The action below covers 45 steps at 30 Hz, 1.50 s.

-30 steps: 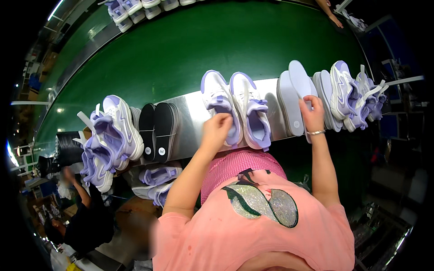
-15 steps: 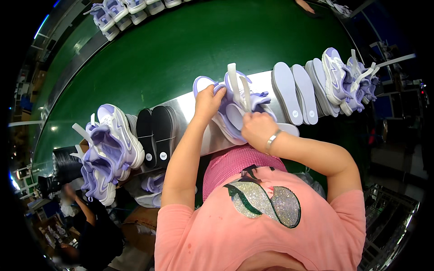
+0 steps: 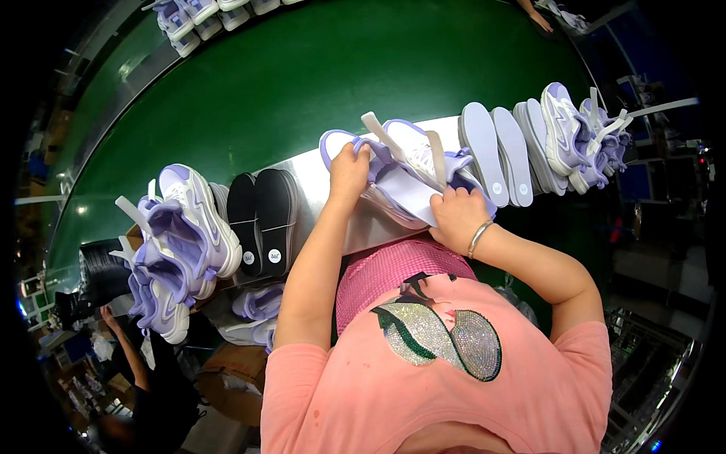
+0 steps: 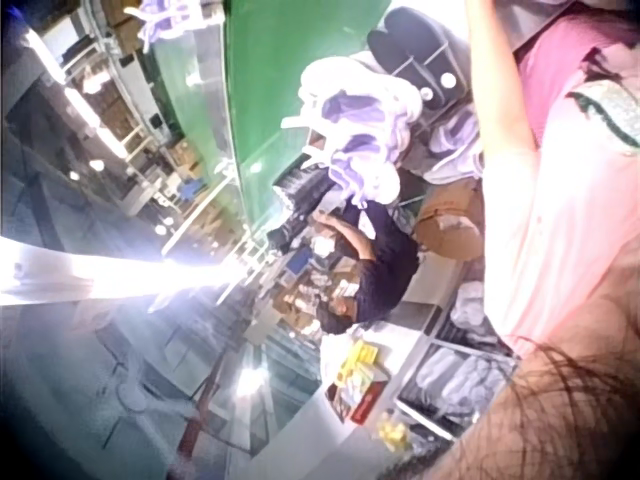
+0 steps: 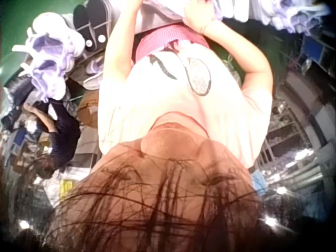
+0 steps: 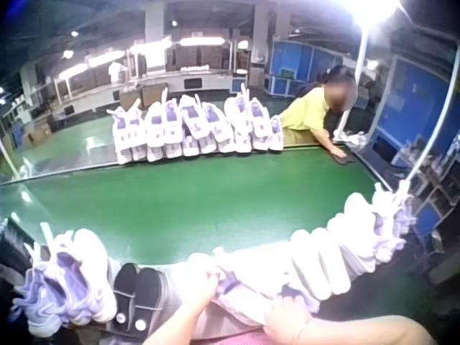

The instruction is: The person inserts white insoles into purple and white sneakers on a green factory table. They repeatedly pick up shoes from a metal rack, place them on the table, insert the insoles, and then move the shoes to a pile on the floor.

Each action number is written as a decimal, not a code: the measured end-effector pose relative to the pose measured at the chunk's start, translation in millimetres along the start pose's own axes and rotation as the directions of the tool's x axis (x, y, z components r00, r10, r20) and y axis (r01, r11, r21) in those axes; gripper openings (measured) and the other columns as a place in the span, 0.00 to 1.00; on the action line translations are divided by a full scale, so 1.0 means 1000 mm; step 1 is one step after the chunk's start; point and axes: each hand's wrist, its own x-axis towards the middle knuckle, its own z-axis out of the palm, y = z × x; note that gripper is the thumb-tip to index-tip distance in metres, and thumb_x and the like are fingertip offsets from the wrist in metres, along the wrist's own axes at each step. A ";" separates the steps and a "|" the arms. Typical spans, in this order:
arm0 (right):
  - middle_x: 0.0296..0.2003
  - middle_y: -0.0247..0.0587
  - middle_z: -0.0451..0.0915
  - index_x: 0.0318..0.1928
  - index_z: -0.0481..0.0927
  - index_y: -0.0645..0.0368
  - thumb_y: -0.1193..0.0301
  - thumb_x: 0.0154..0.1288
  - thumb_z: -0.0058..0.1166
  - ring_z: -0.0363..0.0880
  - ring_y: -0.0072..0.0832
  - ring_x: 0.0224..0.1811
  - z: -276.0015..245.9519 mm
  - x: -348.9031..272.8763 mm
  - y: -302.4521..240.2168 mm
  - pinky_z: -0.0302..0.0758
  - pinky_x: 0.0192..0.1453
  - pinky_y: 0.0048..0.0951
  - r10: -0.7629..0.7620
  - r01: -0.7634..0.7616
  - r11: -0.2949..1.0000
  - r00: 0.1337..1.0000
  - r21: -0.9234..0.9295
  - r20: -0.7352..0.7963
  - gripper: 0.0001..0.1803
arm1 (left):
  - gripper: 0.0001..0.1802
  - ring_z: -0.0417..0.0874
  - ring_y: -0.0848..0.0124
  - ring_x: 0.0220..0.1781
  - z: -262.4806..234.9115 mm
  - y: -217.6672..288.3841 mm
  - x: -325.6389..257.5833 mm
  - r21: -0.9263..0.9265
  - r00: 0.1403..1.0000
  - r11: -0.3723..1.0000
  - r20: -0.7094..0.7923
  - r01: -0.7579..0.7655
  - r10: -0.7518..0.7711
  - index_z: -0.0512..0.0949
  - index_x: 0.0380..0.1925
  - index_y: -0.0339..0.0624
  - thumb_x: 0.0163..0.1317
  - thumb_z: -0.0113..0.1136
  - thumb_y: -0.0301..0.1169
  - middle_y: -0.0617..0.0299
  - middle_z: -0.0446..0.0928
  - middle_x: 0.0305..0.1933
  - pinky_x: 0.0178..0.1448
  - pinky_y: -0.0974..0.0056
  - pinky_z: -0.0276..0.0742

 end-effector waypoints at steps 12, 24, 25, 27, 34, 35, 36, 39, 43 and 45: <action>0.26 0.46 0.76 0.27 0.76 0.58 0.73 0.46 0.47 0.76 0.38 0.31 0.044 0.078 -0.019 0.73 0.35 0.33 -0.274 0.266 0.957 0.960 0.113 0.060 0.06 | 0.33 0.70 0.55 0.49 -0.002 0.019 -0.032 0.003 0.978 0.994 0.180 -0.109 0.107 0.60 0.48 0.34 0.34 0.53 0.17 0.42 0.68 0.46 0.51 0.63 0.67; 0.34 0.45 0.77 0.36 0.78 0.57 0.71 0.48 0.46 0.76 0.37 0.38 0.040 0.109 -0.035 0.71 0.42 0.32 -0.220 0.194 0.975 0.846 0.104 0.486 0.13 | 0.33 0.70 0.54 0.50 0.000 0.007 -0.026 0.009 0.982 0.992 0.141 -0.126 0.124 0.61 0.48 0.34 0.34 0.55 0.19 0.44 0.69 0.45 0.52 0.63 0.67; 0.36 0.44 0.77 0.37 0.78 0.56 0.70 0.49 0.46 0.76 0.36 0.39 0.037 0.106 -0.038 0.71 0.43 0.32 -0.082 0.032 0.989 0.930 0.144 0.359 0.14 | 0.33 0.70 0.54 0.50 0.000 0.007 -0.027 0.008 0.983 0.992 0.139 -0.124 0.122 0.61 0.48 0.34 0.34 0.55 0.19 0.44 0.69 0.45 0.52 0.63 0.67; 0.38 0.44 0.77 0.39 0.77 0.55 0.69 0.51 0.46 0.76 0.35 0.40 0.036 0.104 -0.035 0.71 0.43 0.31 -0.119 0.087 0.990 0.938 0.109 0.325 0.14 | 0.32 0.71 0.55 0.49 -0.001 0.015 -0.029 0.004 0.984 0.999 0.173 -0.051 0.050 0.62 0.48 0.35 0.34 0.55 0.19 0.44 0.69 0.45 0.52 0.63 0.68; 0.37 0.47 0.76 0.38 0.76 0.61 0.67 0.48 0.48 0.76 0.34 0.39 0.001 0.081 -0.031 0.71 0.41 0.32 -0.320 0.357 0.934 0.800 0.027 0.508 0.16 | 0.31 0.75 0.61 0.37 0.007 0.000 -0.029 0.032 0.977 0.982 0.111 -0.188 0.184 0.63 0.46 0.40 0.35 0.52 0.20 0.48 0.72 0.37 0.41 0.65 0.71; 0.36 0.47 0.77 0.38 0.75 0.62 0.67 0.46 0.49 0.76 0.35 0.39 0.002 0.078 -0.030 0.70 0.41 0.34 -0.325 0.413 0.910 0.658 0.036 0.680 0.17 | 0.31 0.75 0.61 0.37 0.008 -0.002 -0.029 0.031 0.976 0.982 0.114 -0.189 0.184 0.63 0.46 0.40 0.35 0.52 0.20 0.48 0.72 0.37 0.41 0.65 0.71; 0.36 0.47 0.77 0.38 0.75 0.62 0.67 0.46 0.49 0.76 0.35 0.39 0.000 0.070 -0.030 0.70 0.41 0.34 -0.325 0.416 0.909 0.654 0.035 0.683 0.17 | 0.30 0.75 0.61 0.36 0.008 -0.004 -0.029 0.032 0.981 0.986 0.110 -0.164 0.160 0.63 0.46 0.40 0.35 0.52 0.20 0.48 0.72 0.37 0.41 0.66 0.71; 0.36 0.47 0.77 0.41 0.73 0.63 0.68 0.44 0.49 0.76 0.36 0.40 0.000 0.050 -0.026 0.68 0.41 0.37 -0.308 0.270 0.950 0.735 0.156 0.604 0.20 | 0.30 0.76 0.61 0.36 0.012 -0.010 -0.028 0.023 0.985 0.989 0.096 -0.148 0.145 0.64 0.46 0.39 0.35 0.52 0.20 0.48 0.72 0.37 0.40 0.66 0.72; 0.36 0.48 0.77 0.43 0.71 0.65 0.69 0.45 0.48 0.76 0.37 0.40 0.031 0.056 -0.025 0.64 0.45 0.40 -0.284 0.240 0.958 0.750 0.155 0.597 0.22 | 0.29 0.77 0.63 0.34 0.017 -0.009 -0.027 0.084 0.971 0.968 0.055 -0.236 0.232 0.64 0.45 0.39 0.35 0.52 0.19 0.49 0.73 0.36 0.38 0.66 0.73; 0.37 0.51 0.76 0.47 0.67 0.66 0.68 0.46 0.47 0.75 0.37 0.41 0.030 0.055 -0.020 0.63 0.47 0.41 -0.299 0.235 0.954 0.745 0.185 0.597 0.24 | 0.27 0.77 0.62 0.32 0.016 -0.002 -0.026 0.095 0.965 0.960 0.042 -0.263 0.260 0.66 0.43 0.38 0.35 0.51 0.19 0.50 0.74 0.33 0.37 0.66 0.72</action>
